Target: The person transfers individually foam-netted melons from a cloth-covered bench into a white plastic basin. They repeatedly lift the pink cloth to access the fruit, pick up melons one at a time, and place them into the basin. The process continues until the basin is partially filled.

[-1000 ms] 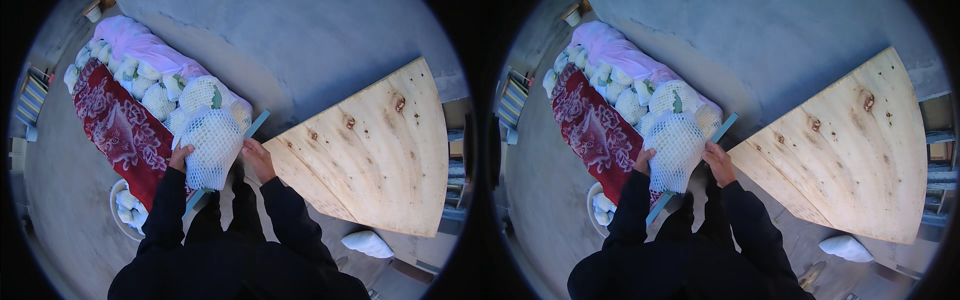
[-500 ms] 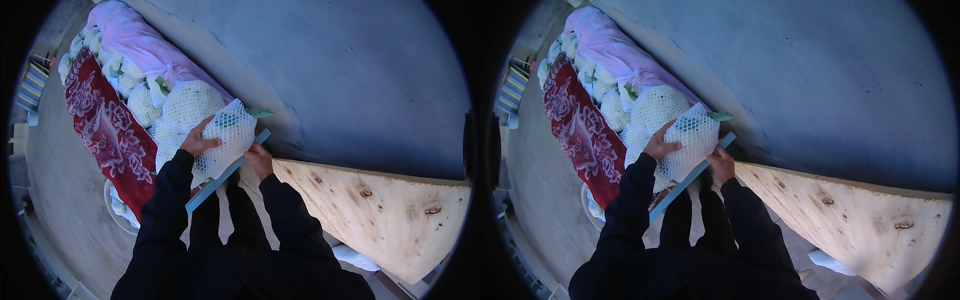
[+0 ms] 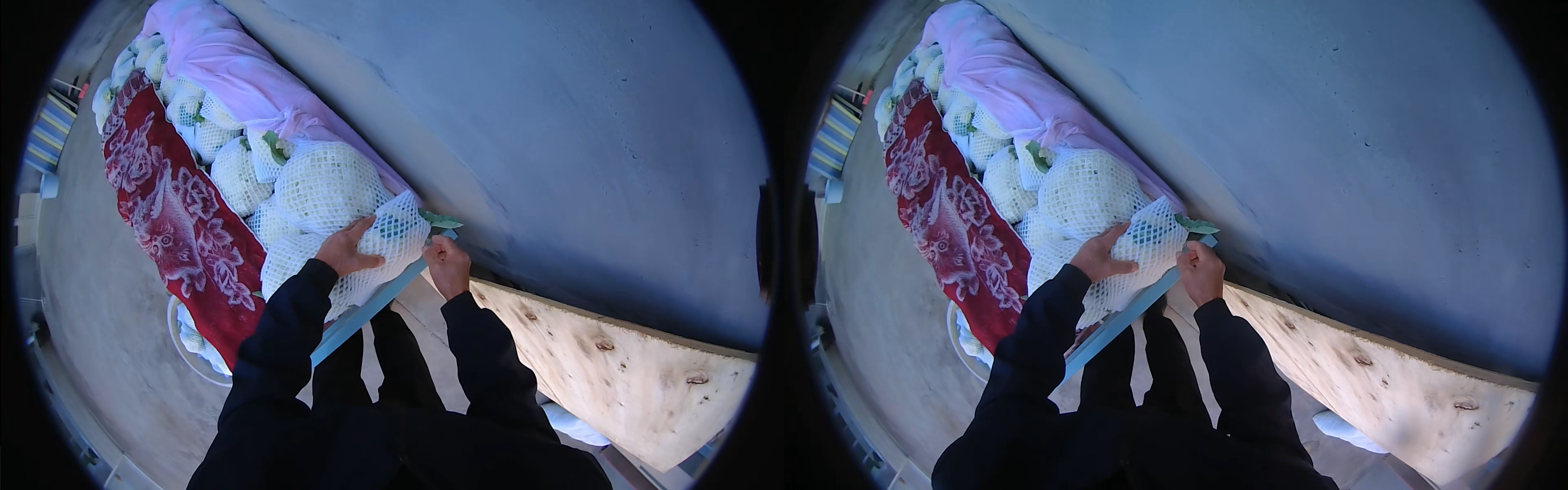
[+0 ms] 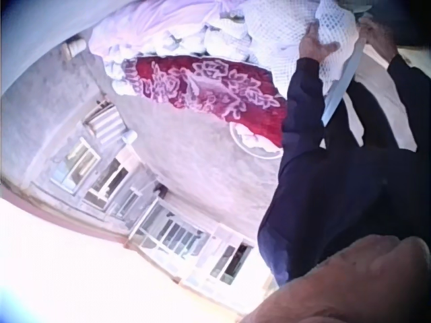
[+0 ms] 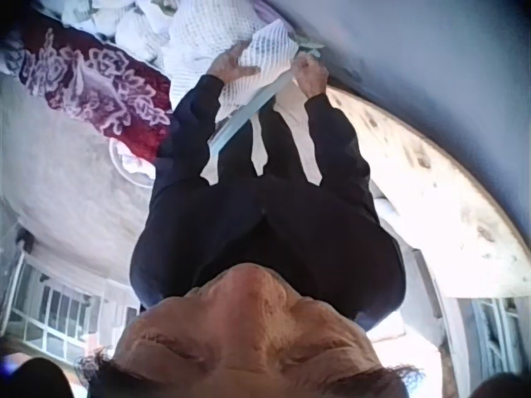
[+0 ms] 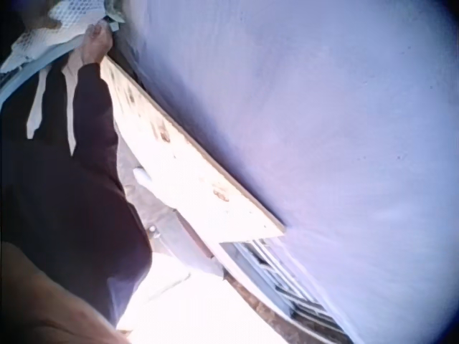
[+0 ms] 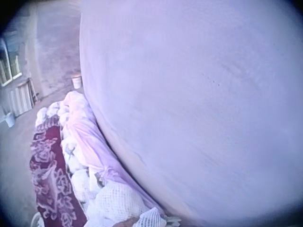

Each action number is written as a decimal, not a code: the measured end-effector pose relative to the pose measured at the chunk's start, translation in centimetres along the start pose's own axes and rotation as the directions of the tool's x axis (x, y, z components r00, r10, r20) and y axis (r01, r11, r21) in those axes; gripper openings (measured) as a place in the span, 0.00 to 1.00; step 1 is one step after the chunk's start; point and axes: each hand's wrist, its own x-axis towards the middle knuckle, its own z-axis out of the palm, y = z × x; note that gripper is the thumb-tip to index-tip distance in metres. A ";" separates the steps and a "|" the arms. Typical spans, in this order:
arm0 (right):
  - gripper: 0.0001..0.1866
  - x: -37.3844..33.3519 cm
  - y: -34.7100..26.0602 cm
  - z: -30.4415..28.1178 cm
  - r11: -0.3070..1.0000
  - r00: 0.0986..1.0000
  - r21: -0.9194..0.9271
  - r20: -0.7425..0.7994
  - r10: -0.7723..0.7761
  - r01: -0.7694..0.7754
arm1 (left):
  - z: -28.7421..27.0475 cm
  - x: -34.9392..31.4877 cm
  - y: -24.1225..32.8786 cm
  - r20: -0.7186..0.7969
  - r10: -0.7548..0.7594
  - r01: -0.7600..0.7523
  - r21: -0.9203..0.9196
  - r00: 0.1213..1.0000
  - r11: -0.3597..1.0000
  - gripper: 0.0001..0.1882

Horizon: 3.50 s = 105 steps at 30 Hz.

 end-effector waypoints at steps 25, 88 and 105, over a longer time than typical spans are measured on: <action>0.18 22.4 -1.6 13.5 0.854 0.786 -0.400 0.618 -0.017 0.334 | -13.1 3.8 -9.6 -0.798 -0.286 -0.117 -0.403 0.530 0.908 0.29; 0.24 2.6 -7.6 5.5 0.807 0.853 -0.379 -0.078 -0.517 0.454 | -5.9 -18.0 10.9 -0.475 -0.384 -0.295 -0.848 0.792 0.440 0.19; 0.12 0.9 -12.7 -5.5 0.427 0.619 -0.550 0.223 -0.753 0.718 | -5.5 -19.4 12.0 -0.438 -0.343 -0.263 -0.853 0.831 0.451 0.17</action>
